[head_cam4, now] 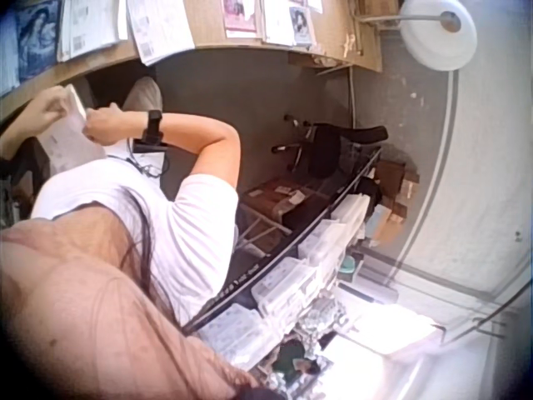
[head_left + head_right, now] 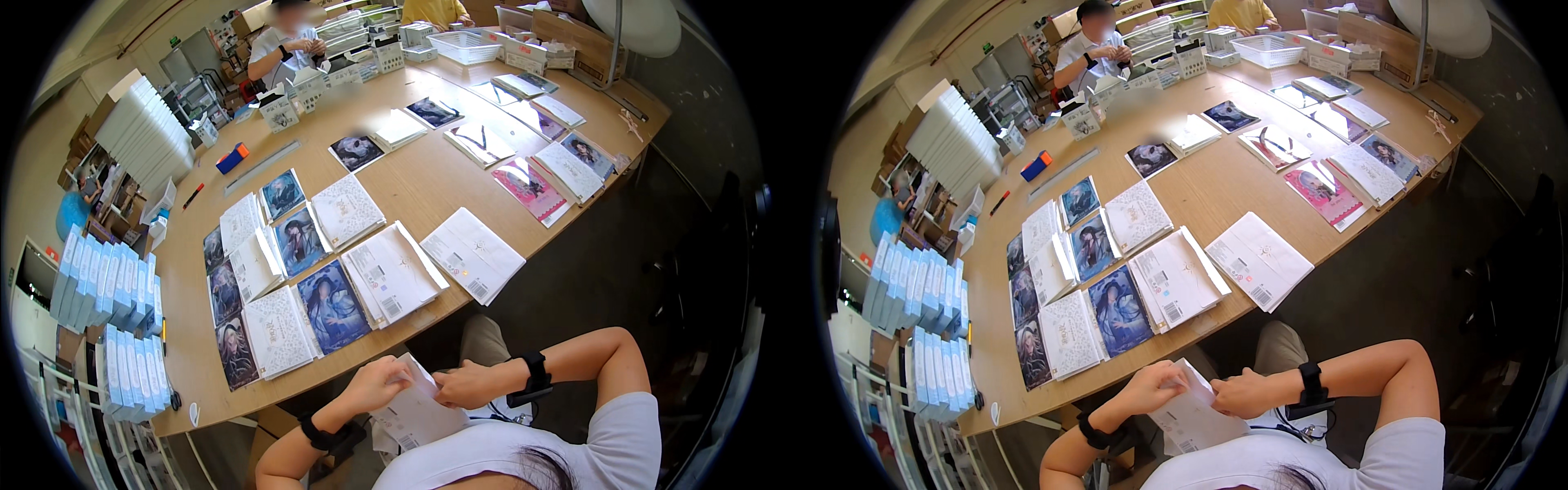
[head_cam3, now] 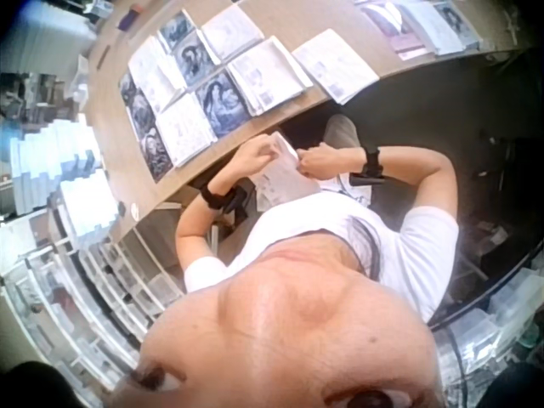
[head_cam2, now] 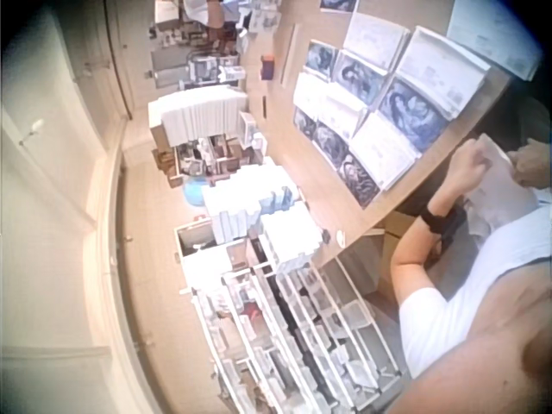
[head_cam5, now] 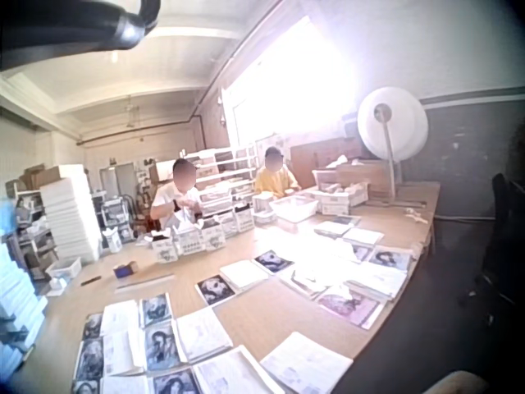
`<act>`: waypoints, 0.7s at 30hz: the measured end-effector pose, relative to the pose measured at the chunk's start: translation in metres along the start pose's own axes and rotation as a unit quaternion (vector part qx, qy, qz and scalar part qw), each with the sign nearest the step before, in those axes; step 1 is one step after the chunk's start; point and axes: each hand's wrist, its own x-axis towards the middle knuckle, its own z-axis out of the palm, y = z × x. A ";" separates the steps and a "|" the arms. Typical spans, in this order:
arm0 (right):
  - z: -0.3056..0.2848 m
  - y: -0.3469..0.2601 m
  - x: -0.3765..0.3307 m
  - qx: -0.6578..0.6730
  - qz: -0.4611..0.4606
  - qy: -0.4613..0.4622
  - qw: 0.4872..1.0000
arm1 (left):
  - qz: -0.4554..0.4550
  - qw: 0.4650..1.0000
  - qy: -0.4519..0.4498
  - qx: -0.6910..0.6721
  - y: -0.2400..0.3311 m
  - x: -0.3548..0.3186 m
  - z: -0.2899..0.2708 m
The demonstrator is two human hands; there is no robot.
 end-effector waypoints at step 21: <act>-0.002 0.001 0.004 0.014 -0.017 -0.035 0.999 | 0.015 1.000 0.004 -0.010 -0.013 -0.003 0.005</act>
